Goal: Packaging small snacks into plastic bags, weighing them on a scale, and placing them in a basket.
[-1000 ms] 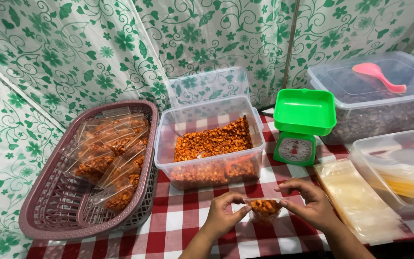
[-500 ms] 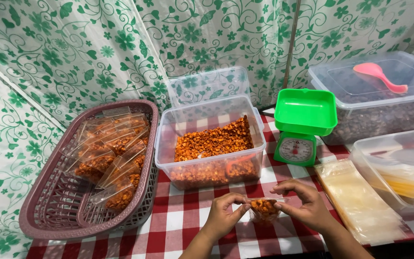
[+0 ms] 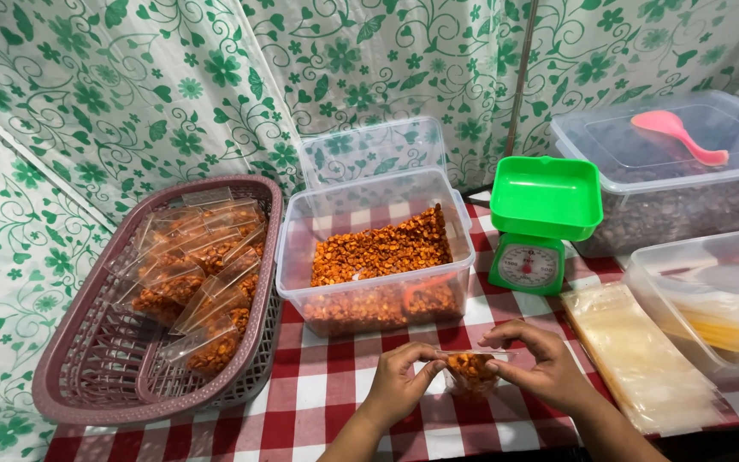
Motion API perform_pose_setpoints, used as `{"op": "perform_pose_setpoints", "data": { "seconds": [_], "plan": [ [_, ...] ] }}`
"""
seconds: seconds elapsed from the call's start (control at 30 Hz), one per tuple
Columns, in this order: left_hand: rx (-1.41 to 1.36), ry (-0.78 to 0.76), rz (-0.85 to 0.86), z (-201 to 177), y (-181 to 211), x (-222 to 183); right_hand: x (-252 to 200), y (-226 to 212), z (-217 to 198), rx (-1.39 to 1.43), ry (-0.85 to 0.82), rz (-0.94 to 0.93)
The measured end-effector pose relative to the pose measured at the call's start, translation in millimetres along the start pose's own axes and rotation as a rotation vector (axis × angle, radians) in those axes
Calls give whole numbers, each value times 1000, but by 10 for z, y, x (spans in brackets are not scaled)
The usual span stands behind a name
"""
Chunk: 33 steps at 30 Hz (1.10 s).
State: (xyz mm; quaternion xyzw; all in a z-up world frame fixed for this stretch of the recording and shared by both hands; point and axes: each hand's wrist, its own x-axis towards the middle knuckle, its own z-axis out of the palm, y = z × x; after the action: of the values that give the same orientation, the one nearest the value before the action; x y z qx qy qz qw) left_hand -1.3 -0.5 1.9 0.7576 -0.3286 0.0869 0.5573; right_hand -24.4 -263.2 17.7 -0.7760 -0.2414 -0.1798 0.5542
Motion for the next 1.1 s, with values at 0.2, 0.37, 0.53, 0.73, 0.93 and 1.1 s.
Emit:
{"op": "perform_pose_setpoints", "data": {
  "seconds": [0.2,0.37,0.53,0.73,0.93,1.1],
  "plan": [
    [-1,-4,-21,-2,11,6,10,-35,11,14,1,-5],
    [21,-8,-12,-2,2,12,29,-47,39,0,-8,-4],
    [29,-2,-17,-6,-13,7,113,-151,74,-23,1,-22],
    [44,5,-24,-13,-11,12,173,-187,18,-102,-42,-80],
    [80,-4,25,-28,12,24,173,-246,-5,-94,-52,-56],
    [136,-13,79,-27,-13,11,154,-204,-18,-78,-77,-67]
  ]
}}
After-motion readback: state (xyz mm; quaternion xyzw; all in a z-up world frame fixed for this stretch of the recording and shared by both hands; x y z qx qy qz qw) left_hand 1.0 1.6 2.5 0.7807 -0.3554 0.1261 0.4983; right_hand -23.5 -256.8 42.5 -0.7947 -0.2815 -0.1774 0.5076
